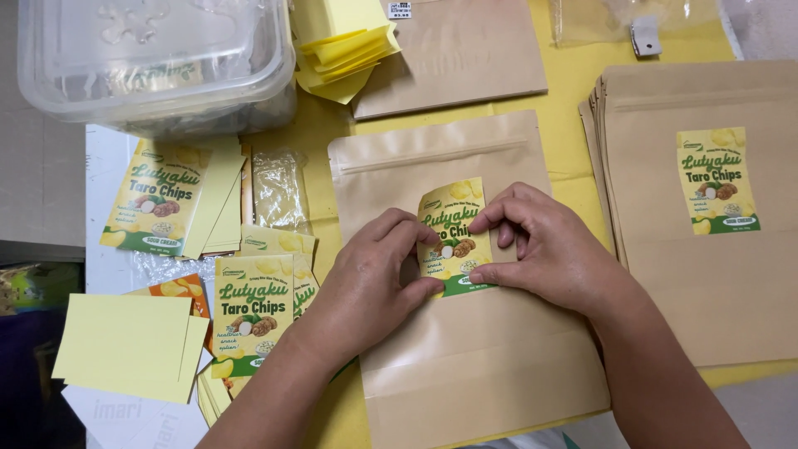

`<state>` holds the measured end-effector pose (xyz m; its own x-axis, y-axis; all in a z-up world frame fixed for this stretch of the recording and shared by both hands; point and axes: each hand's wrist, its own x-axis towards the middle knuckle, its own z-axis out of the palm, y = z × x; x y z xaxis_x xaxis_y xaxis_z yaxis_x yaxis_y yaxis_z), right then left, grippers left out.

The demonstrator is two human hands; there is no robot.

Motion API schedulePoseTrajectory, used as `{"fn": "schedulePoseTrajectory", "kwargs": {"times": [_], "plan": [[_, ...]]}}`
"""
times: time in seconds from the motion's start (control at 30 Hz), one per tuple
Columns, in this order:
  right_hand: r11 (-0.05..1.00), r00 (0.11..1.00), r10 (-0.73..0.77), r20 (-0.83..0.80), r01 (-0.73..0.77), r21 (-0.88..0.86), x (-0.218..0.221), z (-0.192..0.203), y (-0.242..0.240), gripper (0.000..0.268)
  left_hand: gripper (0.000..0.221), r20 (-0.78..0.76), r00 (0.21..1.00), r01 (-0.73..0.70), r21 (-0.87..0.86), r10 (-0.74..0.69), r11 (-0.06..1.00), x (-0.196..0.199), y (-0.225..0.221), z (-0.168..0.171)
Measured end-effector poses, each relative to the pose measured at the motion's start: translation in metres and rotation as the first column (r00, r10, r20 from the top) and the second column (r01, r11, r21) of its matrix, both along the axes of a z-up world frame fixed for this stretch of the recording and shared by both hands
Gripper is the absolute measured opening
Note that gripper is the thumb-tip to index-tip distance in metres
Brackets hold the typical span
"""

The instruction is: Applying product labels to brown paper bags by peeling stickers from a sheet and pressing them onto the packaging.

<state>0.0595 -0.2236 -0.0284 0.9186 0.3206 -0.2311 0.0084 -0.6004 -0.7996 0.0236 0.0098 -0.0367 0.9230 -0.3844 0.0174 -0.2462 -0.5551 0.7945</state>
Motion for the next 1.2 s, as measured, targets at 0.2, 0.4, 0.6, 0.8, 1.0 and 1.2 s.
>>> {"fn": "schedulePoseTrajectory", "kwargs": {"times": [0.2,0.4,0.6,0.8,1.0,1.2], "plan": [[1.0,1.0,-0.001,-0.005,0.001,-0.01,-0.0013,0.0015,0.0014,0.048,0.042,0.008,1.0,0.002,-0.006,-0.002,1.0,-0.0001,-0.0001,0.0021],[1.0,1.0,0.009,0.012,-0.009,0.005,-0.0006,-0.0037,-0.001,0.049,0.04,0.006,1.0,0.0,-0.013,0.0,1.0,0.0022,-0.0008,0.0024],[1.0,1.0,-0.008,-0.004,0.008,0.014,-0.0008,-0.0048,-0.0005,0.049,0.042,0.005,1.0,0.012,-0.011,-0.012,1.0,0.0011,0.0001,0.0014],[1.0,1.0,0.003,0.001,-0.003,0.021,-0.0005,-0.0064,-0.0023,0.05,0.042,0.012,1.0,0.018,-0.014,-0.018,1.0,0.0012,0.0005,0.0024],[1.0,1.0,0.009,-0.01,-0.009,0.019,-0.0003,-0.0013,-0.0006,0.049,0.042,0.02,1.0,0.018,-0.013,-0.018,1.0,0.0005,0.0005,0.0022],[1.0,1.0,0.01,-0.002,-0.01,0.009,0.0002,-0.0029,-0.0018,0.05,0.041,0.01,1.0,0.022,0.006,-0.022,1.0,0.0014,0.0004,0.0033]]}}
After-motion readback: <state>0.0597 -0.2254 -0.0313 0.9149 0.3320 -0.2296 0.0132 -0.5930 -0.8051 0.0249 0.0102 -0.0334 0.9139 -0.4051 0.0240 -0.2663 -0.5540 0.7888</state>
